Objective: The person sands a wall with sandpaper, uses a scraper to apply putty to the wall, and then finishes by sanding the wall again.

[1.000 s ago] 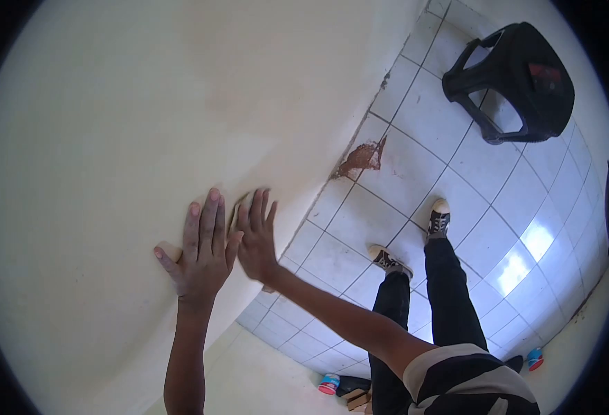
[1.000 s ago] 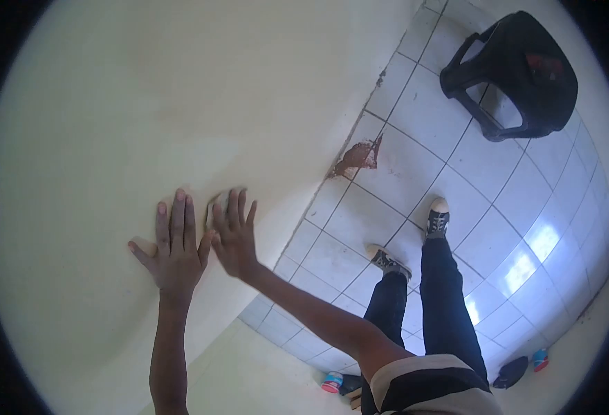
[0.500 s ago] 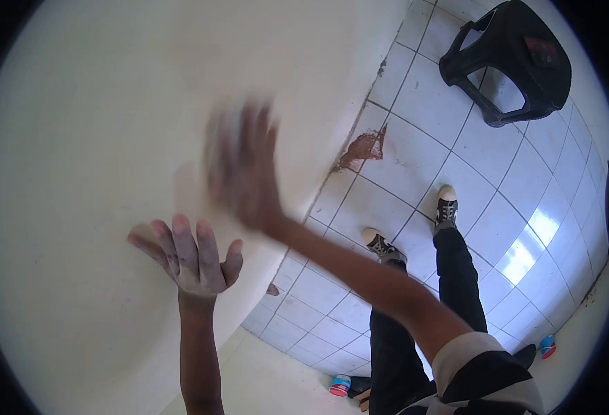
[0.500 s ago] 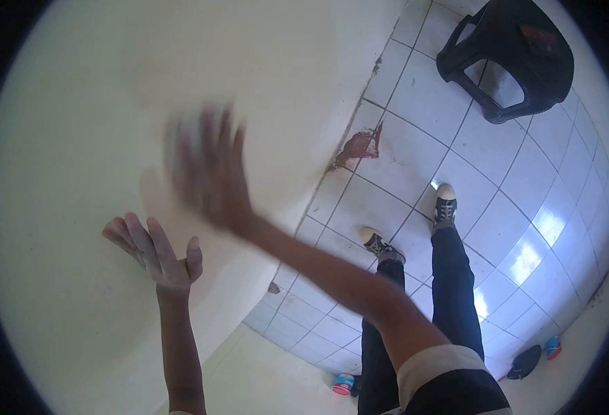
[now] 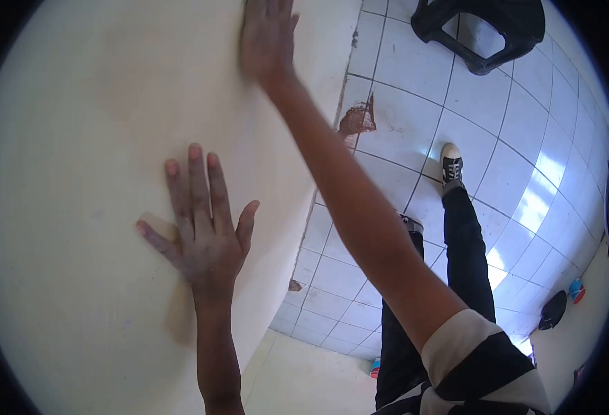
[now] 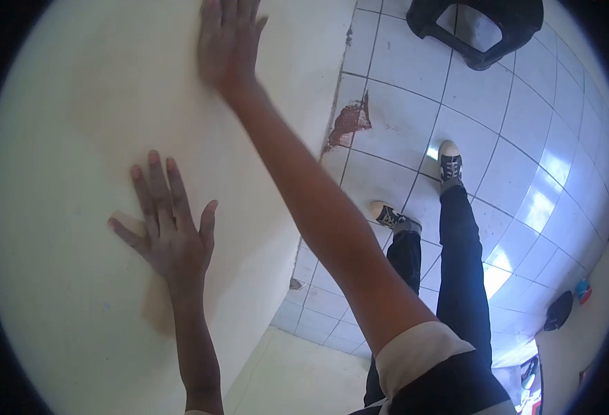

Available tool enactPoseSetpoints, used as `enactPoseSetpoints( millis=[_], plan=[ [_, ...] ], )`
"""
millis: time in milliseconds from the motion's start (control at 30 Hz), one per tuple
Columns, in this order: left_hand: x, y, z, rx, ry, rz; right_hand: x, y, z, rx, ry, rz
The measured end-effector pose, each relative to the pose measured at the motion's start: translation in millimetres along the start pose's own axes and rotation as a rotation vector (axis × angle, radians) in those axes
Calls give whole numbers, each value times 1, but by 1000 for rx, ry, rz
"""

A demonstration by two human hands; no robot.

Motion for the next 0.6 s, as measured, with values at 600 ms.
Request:
enactPoseSetpoints(
  millis=[600],
  plan=[
    [-12,114,-134,108,76,161,-270,100,-191,-522,239,499]
  ],
)
Point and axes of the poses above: each hand's wrist, its own x-axis towards the middle knuckle, its own y-axis out of the palm, z = x × y, the point moved 4 cm from there along x, towards the middle knuckle, and after that the axes turned 8 degrees about -y, right-handed, at the moved point
